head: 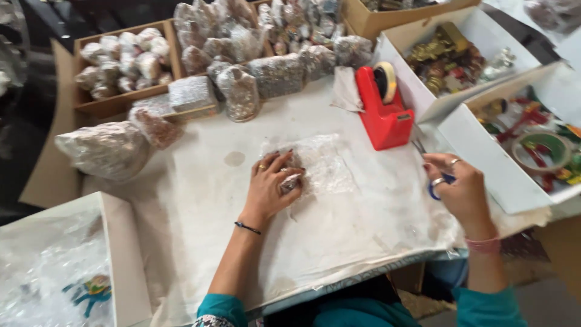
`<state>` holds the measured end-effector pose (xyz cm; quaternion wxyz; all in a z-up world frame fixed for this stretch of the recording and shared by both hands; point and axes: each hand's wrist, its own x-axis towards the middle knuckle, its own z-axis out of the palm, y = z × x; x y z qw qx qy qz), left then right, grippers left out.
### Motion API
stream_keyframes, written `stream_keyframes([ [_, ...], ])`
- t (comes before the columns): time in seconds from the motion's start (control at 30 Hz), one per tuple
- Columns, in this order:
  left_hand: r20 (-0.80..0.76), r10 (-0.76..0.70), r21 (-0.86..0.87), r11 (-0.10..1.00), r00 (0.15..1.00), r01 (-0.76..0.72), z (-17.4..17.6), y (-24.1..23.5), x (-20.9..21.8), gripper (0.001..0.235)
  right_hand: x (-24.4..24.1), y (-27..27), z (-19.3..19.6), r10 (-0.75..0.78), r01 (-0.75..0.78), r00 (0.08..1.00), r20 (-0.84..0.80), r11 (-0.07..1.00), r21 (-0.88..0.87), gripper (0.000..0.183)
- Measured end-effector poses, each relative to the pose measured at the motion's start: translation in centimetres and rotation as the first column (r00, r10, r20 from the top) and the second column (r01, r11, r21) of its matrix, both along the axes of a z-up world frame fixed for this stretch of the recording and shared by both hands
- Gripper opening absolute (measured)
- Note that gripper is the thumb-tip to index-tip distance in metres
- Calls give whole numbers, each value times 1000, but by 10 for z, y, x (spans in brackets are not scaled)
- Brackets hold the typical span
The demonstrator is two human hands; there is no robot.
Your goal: The person wraps a small copper-colored figurine in bubble wrap on a white table. They use scissors to trim the bubble wrap and then secure the package with tape from a red dispenser.
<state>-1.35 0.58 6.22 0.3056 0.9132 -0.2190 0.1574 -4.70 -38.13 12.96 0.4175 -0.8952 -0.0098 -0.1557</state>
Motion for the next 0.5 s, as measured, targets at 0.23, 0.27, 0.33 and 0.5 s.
stream_keyframes([
  [0.23,32,44,-39,998,999,-43,0,-6,-1,30,-36,-64,-81,-314,294,945,88,702,-648,35],
  [0.27,36,50,-37,998,998,-48,0,-6,-2,29,-40,-60,-79,-338,322,935,103,695,-643,35],
  [0.33,41,63,-27,998,997,-62,0,-4,-5,29,-44,-51,-70,-355,346,927,117,695,-631,35],
  [0.5,79,93,1,996,992,-94,-5,-5,-8,31,-33,-41,-33,-367,148,928,-66,525,-838,40],
])
